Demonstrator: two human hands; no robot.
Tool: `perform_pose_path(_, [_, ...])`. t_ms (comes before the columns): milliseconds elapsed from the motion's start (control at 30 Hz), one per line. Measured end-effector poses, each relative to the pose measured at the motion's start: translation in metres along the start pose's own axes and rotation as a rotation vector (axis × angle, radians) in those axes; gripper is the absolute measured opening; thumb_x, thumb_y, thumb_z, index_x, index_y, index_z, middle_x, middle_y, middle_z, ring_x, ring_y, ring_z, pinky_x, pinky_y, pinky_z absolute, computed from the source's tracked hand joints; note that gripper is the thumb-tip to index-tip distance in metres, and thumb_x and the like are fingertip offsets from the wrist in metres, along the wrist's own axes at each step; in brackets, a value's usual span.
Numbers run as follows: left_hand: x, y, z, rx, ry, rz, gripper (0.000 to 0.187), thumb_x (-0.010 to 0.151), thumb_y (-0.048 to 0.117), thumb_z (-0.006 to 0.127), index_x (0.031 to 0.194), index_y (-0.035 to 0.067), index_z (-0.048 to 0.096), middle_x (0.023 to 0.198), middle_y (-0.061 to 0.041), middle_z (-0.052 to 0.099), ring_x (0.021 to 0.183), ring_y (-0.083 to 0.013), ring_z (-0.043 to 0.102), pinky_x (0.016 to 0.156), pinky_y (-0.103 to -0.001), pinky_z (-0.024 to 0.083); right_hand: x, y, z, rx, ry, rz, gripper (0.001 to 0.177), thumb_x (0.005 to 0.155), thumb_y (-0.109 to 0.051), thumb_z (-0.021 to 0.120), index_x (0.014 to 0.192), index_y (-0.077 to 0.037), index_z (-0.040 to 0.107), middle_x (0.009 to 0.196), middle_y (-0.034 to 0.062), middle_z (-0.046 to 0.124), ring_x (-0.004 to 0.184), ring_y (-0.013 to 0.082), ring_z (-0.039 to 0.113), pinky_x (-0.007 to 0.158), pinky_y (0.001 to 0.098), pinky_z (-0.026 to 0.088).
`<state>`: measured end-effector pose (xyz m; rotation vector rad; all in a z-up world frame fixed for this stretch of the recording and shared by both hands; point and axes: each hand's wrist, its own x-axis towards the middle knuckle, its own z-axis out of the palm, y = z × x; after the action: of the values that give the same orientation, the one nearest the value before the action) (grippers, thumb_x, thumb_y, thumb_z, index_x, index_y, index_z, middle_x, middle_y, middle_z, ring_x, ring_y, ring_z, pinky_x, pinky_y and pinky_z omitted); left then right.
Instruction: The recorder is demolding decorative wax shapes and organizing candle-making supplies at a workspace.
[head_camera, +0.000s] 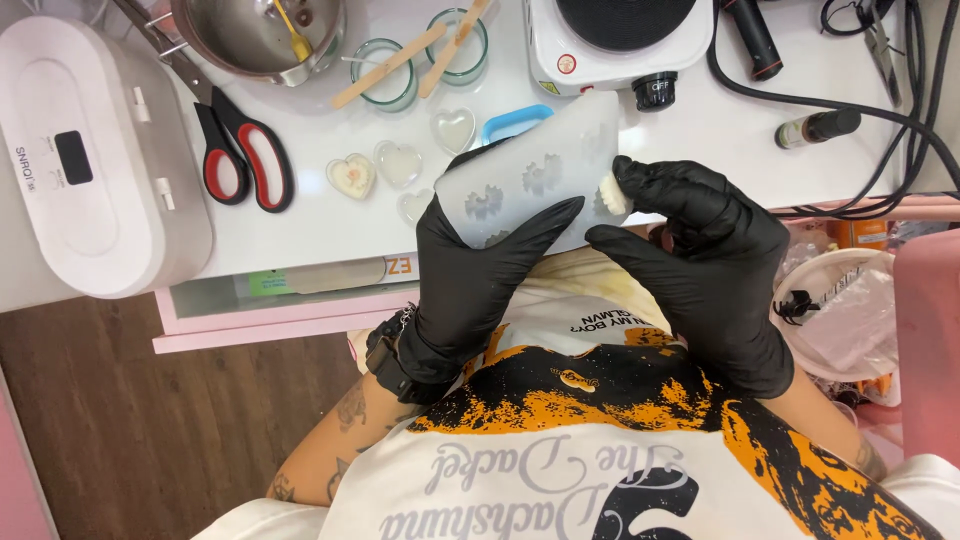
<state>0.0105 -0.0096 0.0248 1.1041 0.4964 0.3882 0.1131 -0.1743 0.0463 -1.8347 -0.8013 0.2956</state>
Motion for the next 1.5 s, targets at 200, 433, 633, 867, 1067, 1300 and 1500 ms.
perform_pose_path(200, [0.000, -0.010, -0.004, 0.044, -0.051, 0.073, 0.047, 0.088, 0.000, 0.082, 0.130, -0.002, 0.062, 0.121, -0.011, 0.074, 0.108, -0.0155, 0.073, 0.096, -0.033, 0.064, -0.001, 0.017, 0.003, 0.291, 0.065, 0.285, 0.037, 0.085, 0.009, 0.080, 0.120, 0.001, 0.071, 0.118, 0.0078, 0.072, 0.106, 0.0120, 0.069, 0.088, 0.0237, 0.059])
perform_pose_path(433, [0.005, -0.003, 0.004, 0.077, 0.069, -0.076, 0.039, 0.088, 0.003, 0.081, 0.124, -0.003, 0.067, 0.112, -0.011, 0.077, 0.097, -0.0158, 0.074, 0.086, -0.033, 0.063, -0.005, 0.040, -0.030, 0.266, 0.178, 0.273, 0.016, 0.102, 0.005, 0.073, 0.118, 0.004, 0.074, 0.109, 0.0089, 0.075, 0.098, 0.0115, 0.069, 0.088, 0.0244, 0.056])
perform_pose_path(633, [0.009, 0.004, -0.033, 0.062, 0.184, -0.139, 0.037, 0.087, 0.001, 0.079, 0.122, -0.003, 0.069, 0.110, -0.010, 0.077, 0.093, -0.0167, 0.074, 0.082, -0.032, 0.062, -0.004, 0.099, -0.070, 0.292, 0.327, 0.381, 0.018, 0.102, -0.001, 0.070, 0.120, 0.002, 0.073, 0.100, 0.0068, 0.075, 0.084, 0.0114, 0.069, 0.078, 0.0232, 0.054])
perform_pose_path(867, [-0.002, 0.003, -0.062, -0.022, 0.227, -0.128, 0.038, 0.089, -0.005, 0.075, 0.126, -0.002, 0.067, 0.118, -0.010, 0.073, 0.105, -0.0154, 0.071, 0.095, -0.031, 0.059, -0.002, 0.137, -0.046, 0.020, 0.185, 0.438, 0.019, 0.095, -0.003, 0.074, 0.114, -0.002, 0.075, 0.098, 0.0036, 0.076, 0.081, 0.0096, 0.067, 0.072, 0.0250, 0.054])
perform_pose_path(1067, [-0.005, -0.006, -0.047, 0.089, 0.129, -0.310, 0.032, 0.093, 0.003, 0.072, 0.124, -0.003, 0.069, 0.114, -0.012, 0.075, 0.099, -0.0164, 0.071, 0.089, -0.032, 0.058, -0.016, 0.137, -0.047, -0.143, 0.213, 0.232, 0.021, 0.101, -0.002, 0.075, 0.121, 0.000, 0.078, 0.103, 0.0066, 0.067, 0.084, 0.0103, 0.061, 0.077, 0.0262, 0.049])
perform_pose_path(1300, [0.001, -0.063, -0.005, 0.127, -0.367, -0.251, 0.040, 0.105, 0.014, 0.058, 0.142, 0.000, 0.056, 0.136, -0.010, 0.066, 0.123, -0.0149, 0.061, 0.109, -0.030, 0.048, -0.014, 0.031, -0.052, 0.511, -0.025, 0.603, 0.041, 0.095, -0.011, 0.063, 0.136, -0.004, 0.065, 0.116, 0.0035, 0.073, 0.095, 0.0090, 0.066, 0.084, 0.0242, 0.055])
perform_pose_path(1500, [0.019, -0.039, 0.017, 0.120, -0.733, -0.263, 0.041, 0.111, 0.019, 0.049, 0.148, 0.000, 0.050, 0.136, -0.016, 0.061, 0.122, -0.0221, 0.062, 0.105, -0.036, 0.051, -0.049, 0.077, -0.107, 0.524, 0.132, 0.748, 0.044, 0.090, -0.006, 0.067, 0.134, -0.002, 0.065, 0.117, 0.0057, 0.071, 0.102, 0.0127, 0.068, 0.086, 0.0269, 0.056])
